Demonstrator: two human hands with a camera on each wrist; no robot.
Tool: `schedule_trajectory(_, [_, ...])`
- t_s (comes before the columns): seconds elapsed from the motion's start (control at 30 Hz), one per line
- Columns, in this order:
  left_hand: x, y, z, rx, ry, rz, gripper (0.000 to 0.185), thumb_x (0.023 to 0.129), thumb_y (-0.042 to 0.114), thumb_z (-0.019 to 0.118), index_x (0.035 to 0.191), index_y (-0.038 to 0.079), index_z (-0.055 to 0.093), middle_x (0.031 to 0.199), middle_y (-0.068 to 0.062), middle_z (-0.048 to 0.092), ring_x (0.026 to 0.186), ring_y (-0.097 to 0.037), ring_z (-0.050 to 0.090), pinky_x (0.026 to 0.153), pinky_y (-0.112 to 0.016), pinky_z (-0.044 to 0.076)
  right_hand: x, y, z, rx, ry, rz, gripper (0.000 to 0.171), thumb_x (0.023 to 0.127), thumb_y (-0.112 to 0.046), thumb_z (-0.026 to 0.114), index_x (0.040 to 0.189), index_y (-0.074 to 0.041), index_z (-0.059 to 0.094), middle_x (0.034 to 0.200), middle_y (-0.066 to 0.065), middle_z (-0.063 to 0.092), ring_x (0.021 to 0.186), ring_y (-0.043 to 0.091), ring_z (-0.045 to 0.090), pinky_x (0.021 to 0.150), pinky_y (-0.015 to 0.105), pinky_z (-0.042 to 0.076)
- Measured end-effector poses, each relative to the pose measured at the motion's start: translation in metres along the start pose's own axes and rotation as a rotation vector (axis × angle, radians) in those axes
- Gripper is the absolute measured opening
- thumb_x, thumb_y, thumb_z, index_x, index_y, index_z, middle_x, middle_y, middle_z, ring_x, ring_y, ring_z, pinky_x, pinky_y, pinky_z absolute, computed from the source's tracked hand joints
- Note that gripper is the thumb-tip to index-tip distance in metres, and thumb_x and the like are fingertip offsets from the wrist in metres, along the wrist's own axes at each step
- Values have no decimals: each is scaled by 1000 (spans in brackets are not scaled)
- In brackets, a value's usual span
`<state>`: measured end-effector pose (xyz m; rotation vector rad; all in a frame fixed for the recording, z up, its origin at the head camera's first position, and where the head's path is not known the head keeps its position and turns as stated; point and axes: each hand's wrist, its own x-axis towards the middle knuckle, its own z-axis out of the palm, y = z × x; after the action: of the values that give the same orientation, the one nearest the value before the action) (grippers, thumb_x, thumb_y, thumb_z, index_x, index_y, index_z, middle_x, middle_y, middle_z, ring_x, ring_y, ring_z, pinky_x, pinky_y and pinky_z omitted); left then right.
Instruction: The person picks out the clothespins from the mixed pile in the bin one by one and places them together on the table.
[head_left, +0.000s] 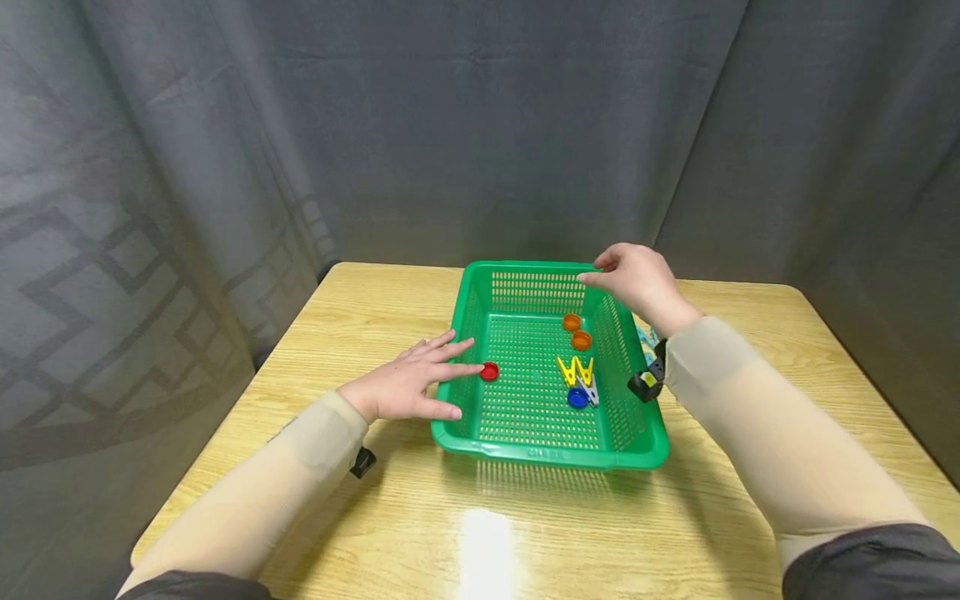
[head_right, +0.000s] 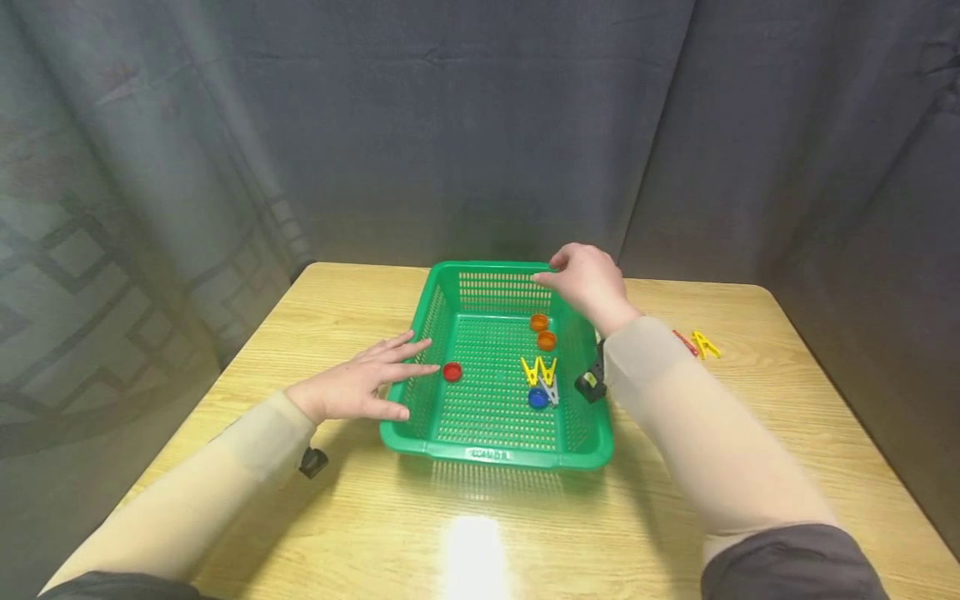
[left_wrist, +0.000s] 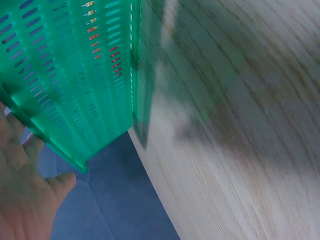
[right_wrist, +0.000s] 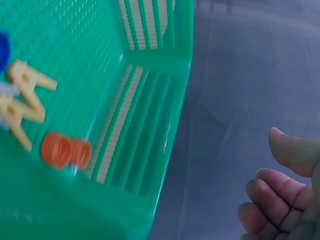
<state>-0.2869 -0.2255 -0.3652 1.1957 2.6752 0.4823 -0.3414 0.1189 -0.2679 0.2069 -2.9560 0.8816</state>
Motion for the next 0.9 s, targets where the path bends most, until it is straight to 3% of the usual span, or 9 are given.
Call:
schedule_trajectory(0.3, [0, -1, 1, 1, 7, 9, 71, 87, 61, 56, 149, 31, 37, 161, 0, 13, 147, -23, -4, 113, -59, 6, 14, -23, 43, 28, -109, -12, 45, 90, -34, 68, 122, -4, 61, 124, 13, 60, 107, 31, 57, 90, 46, 47])
schedule_trajectory(0.53, [-1, 0, 3, -3, 14, 9, 70, 88, 56, 60, 149, 30, 39, 161, 2, 13, 147, -22, -4, 113, -60, 7, 18, -12, 77, 15, -219, 22, 46, 90, -32, 69, 125, -3, 60, 129, 16, 57, 111, 33, 56, 88, 47, 49])
schedule_trajectory(0.63, [-1, 1, 4, -3, 9, 7, 71, 87, 59, 58, 149, 29, 39, 161, 3, 12, 147, -21, -5, 113, -59, 7, 19, -4, 89, -27, -256, 44, 36, 88, -32, 70, 110, -4, 63, 110, 12, 61, 89, 25, 57, 74, 39, 50])
schedule_trajectory(0.73, [-1, 2, 3, -8, 8, 9, 71, 87, 61, 57, 149, 30, 39, 161, 3, 11, 147, -21, -5, 113, -58, 7, 20, 2, 97, -86, -294, 71, 28, 87, -31, 72, 90, -7, 58, 85, 4, 53, 68, 17, 44, 60, 32, 40])
schedule_trajectory(0.83, [-1, 2, 3, -7, 8, 9, 70, 87, 60, 58, 149, 32, 38, 161, 5, 11, 147, -22, -5, 113, -58, 7, 20, 6, 101, -149, -340, 92, 28, 86, -31, 73, 87, -8, 57, 81, 3, 52, 66, 16, 45, 59, 32, 41])
schedule_trajectory(0.9, [-1, 2, 3, -7, 8, 11, 70, 88, 59, 58, 149, 32, 38, 161, 5, 10, 147, -23, -4, 113, -58, 7, 18, 8, 102, -186, -364, 101, 29, 86, -31, 73, 96, -7, 62, 92, 6, 60, 75, 19, 55, 65, 35, 48])
